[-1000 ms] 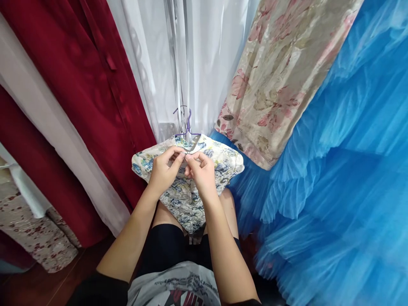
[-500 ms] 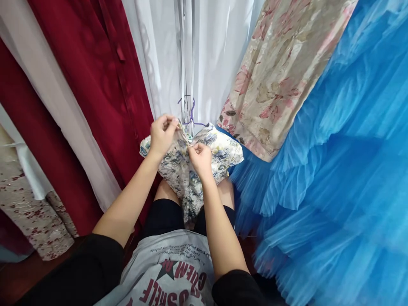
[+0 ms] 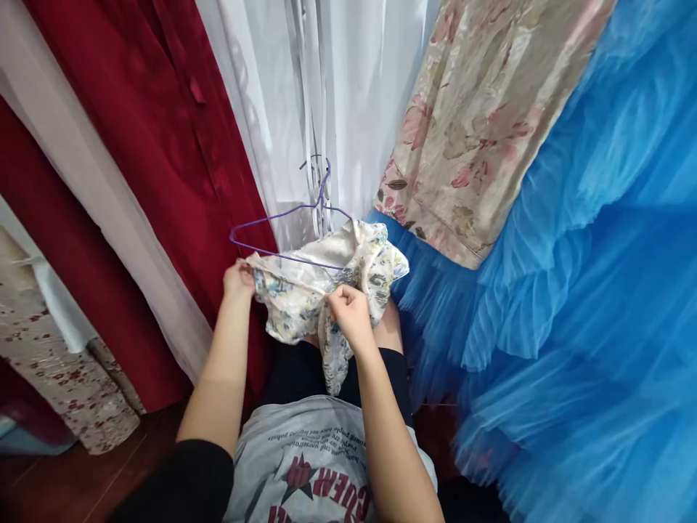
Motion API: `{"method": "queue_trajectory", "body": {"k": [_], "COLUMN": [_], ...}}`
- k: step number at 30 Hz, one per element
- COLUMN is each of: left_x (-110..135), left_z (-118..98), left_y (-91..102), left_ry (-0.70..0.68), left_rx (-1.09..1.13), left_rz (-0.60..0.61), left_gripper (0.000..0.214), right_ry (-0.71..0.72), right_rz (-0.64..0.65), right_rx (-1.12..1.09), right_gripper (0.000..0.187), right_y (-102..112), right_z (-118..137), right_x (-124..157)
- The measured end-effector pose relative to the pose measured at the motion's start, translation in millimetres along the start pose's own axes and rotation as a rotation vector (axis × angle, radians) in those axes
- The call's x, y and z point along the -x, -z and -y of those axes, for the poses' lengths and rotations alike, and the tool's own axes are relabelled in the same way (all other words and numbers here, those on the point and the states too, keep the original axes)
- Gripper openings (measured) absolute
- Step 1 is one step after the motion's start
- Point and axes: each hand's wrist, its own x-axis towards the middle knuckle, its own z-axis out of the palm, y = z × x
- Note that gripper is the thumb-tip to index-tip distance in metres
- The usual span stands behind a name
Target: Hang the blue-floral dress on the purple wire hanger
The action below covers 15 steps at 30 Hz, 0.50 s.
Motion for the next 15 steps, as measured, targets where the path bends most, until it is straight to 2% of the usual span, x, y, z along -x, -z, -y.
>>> {"method": "queue_trajectory", "body": {"k": [3,5,7,10,12,15], "left_x": [36,64,91,127,149,180], "left_z": [45,62,65,51,38,28], "left_y": [20.2,21.2,13.1,-8.3,-22.6,-38.2], "left_ry": [0.134,0.193,0.221,0.167,0.097,0.003], "left_rx": [0.0,0.018,0.049,0.068,0.015,-0.233], "left_rz": [-0.009,0.05,0.145,0.445,0.667,0.856], "left_gripper": [0.029,0.021,0.015,0.017,0.021,0.021], "right_ry": [-0.029,-0.024,0.006,0.095,0.113,0.015], "right_rz": [-0.216,-0.341,-0.426,-0.565,-0.507,-0.102], "right_rx": [-0.108,-0.15,-0.152,-0.155,-0.116,-0.026], "right_gripper": [0.032,0.031,0.031,0.033,0.035,0.046], "right_y": [20,40,57,67,63,45], "right_z": [-14,-21,-24,-20,-12,3], "right_x": [-3,-3,-1,2,5,10]}}
